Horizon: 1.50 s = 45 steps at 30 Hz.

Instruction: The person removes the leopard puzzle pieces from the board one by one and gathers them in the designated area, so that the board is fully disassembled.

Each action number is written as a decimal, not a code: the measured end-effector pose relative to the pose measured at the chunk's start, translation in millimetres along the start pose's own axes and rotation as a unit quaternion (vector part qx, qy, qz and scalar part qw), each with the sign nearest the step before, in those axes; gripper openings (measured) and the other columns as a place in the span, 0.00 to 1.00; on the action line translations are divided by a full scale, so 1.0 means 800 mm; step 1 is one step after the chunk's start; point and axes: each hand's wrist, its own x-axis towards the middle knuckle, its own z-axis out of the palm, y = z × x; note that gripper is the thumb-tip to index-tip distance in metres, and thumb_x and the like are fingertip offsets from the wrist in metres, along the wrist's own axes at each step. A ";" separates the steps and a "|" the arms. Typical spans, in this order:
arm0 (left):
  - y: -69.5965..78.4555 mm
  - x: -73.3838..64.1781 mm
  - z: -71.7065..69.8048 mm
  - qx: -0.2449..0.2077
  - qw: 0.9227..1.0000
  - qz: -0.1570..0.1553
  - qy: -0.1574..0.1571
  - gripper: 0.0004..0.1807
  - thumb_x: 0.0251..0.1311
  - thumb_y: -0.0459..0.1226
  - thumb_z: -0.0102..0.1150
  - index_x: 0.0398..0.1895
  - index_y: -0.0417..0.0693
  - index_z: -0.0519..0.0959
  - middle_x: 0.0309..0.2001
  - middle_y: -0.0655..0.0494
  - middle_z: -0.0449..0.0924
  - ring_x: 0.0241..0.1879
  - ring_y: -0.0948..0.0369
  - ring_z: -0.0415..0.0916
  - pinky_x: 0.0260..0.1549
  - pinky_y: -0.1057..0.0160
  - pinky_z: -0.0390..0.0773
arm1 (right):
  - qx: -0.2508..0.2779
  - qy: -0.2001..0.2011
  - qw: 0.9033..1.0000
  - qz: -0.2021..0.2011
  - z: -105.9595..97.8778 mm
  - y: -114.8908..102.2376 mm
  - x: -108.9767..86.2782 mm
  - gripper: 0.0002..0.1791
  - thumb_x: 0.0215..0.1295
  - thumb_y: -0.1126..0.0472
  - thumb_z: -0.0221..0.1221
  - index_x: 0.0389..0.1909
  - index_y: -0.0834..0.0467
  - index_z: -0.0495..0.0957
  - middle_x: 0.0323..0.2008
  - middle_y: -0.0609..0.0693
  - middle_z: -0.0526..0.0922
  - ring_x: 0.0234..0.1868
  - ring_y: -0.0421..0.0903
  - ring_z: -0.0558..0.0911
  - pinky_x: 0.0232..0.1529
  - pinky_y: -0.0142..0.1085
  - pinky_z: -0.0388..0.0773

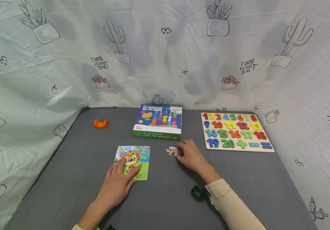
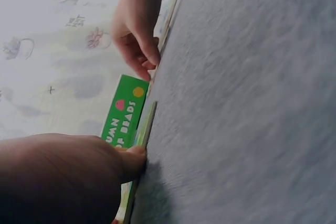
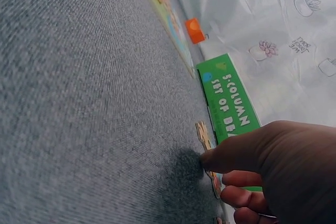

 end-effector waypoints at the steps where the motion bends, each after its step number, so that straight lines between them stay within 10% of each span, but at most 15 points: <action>1: 0.001 -0.001 0.000 0.002 1.000 -0.001 0.002 0.28 0.76 0.49 0.67 0.78 0.68 0.77 0.78 0.29 0.62 0.79 0.34 0.58 0.73 0.32 0.62 | 0.000 -0.001 1.000 -0.002 0.000 -0.001 0.000 0.19 0.64 0.61 0.76 0.54 0.63 0.88 0.41 0.49 0.81 0.43 0.49 0.74 0.44 0.47 0.76; 26: 0.011 -0.009 0.007 -0.008 0.995 -0.039 0.086 0.21 0.70 0.47 0.73 0.65 0.63 0.88 0.73 0.32 0.72 0.75 0.38 0.67 0.63 0.38 0.80 | 0.028 -0.051 0.993 -0.098 0.017 -0.097 0.051 0.24 0.71 0.57 0.74 0.64 0.62 0.84 0.52 0.54 0.82 0.53 0.52 0.80 0.55 0.51 0.82; 45: 0.015 -0.020 0.008 0.038 0.998 -0.027 0.033 0.28 0.74 0.52 0.68 0.75 0.65 0.80 0.78 0.34 0.66 0.79 0.38 0.62 0.65 0.40 0.78 | 0.082 -0.107 0.977 -0.163 0.085 -0.148 0.110 0.17 0.78 0.60 0.65 0.62 0.62 0.86 0.45 0.52 0.84 0.44 0.46 0.82 0.47 0.41 0.83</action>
